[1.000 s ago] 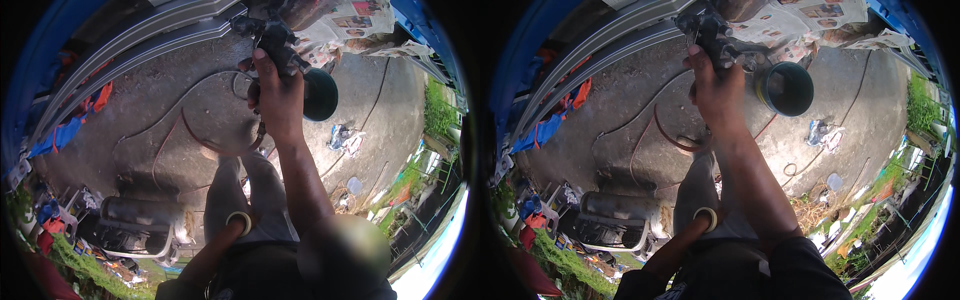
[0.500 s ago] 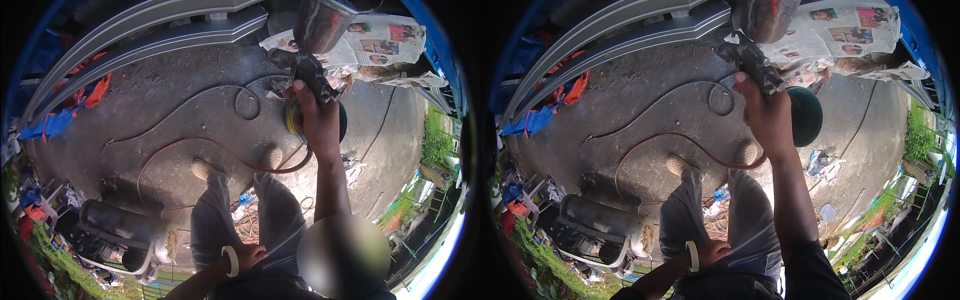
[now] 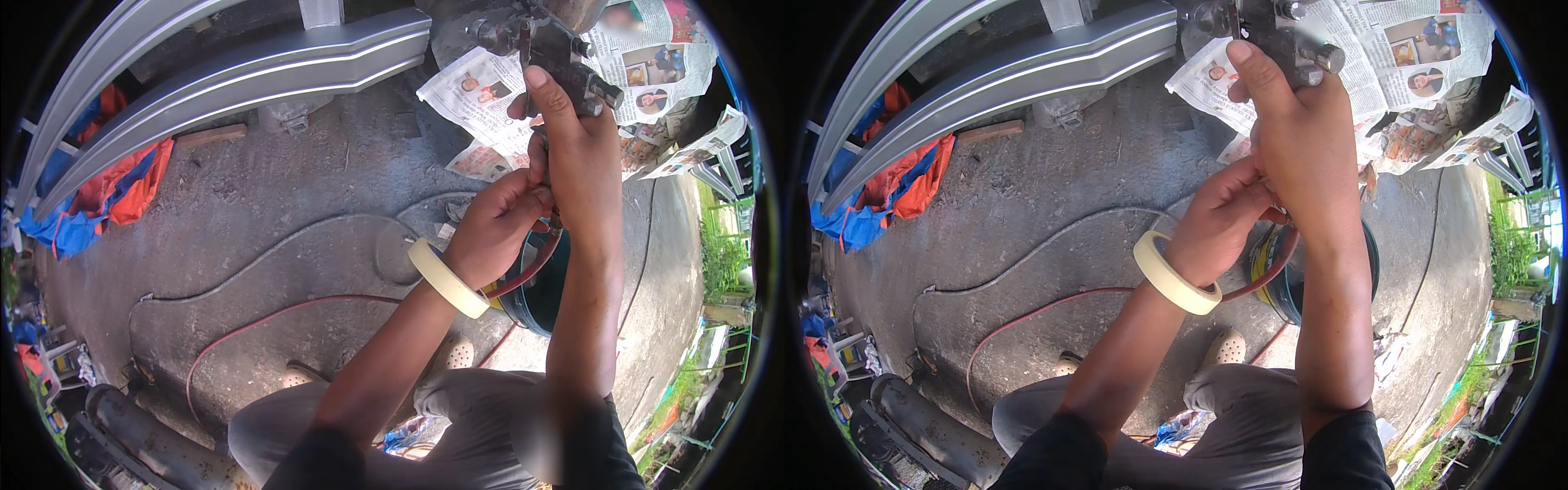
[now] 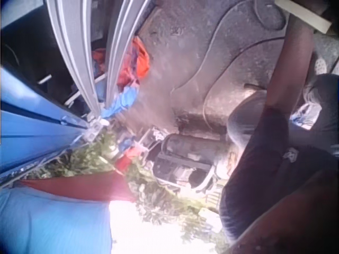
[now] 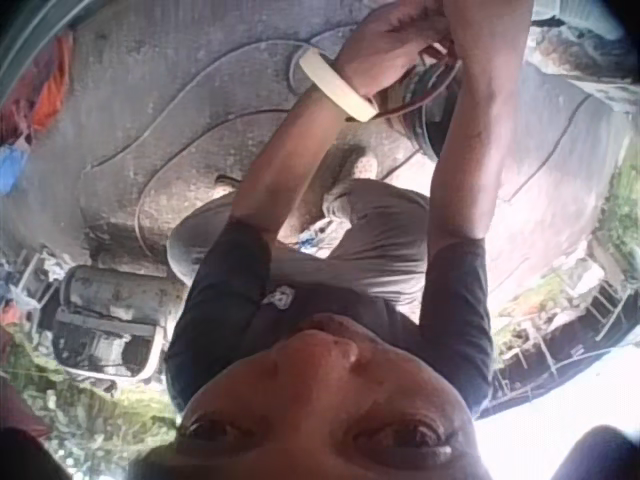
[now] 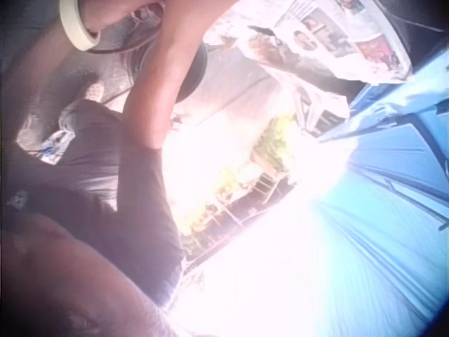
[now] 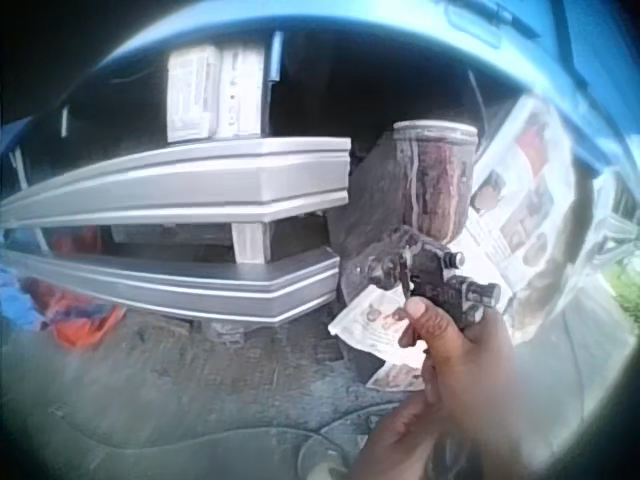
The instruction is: The person uses a spray gun to apply paint to a long, curved metal frame. They move the spray gun along the length of the frame, adjusting their position to cover different sections. The person also briefly handles a roll of tape during the process.
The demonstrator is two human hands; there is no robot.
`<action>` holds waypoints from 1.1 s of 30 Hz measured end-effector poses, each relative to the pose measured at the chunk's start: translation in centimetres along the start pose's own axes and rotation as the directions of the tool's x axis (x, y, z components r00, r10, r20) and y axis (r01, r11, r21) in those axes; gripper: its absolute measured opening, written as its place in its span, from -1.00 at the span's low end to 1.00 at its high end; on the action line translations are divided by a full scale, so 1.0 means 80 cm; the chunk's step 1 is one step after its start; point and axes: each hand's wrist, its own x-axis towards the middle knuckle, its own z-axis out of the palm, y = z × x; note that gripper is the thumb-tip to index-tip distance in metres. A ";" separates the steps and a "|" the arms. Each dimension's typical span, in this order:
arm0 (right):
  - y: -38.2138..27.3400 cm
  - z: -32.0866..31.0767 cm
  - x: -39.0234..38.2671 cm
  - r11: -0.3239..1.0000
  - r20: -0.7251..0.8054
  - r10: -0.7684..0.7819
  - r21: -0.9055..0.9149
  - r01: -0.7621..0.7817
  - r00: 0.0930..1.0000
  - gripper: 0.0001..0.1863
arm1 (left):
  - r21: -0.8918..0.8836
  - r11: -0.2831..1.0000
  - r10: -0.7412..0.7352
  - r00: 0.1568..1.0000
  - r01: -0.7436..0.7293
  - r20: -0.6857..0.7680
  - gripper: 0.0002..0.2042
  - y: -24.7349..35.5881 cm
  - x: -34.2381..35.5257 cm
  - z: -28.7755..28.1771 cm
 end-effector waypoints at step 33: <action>0.209 0.185 -0.118 0.911 0.150 -0.282 0.352 0.215 0.947 -0.58 | 0.153 0.985 -0.081 0.997 0.083 -0.020 -0.62 -0.098 -0.121 -0.258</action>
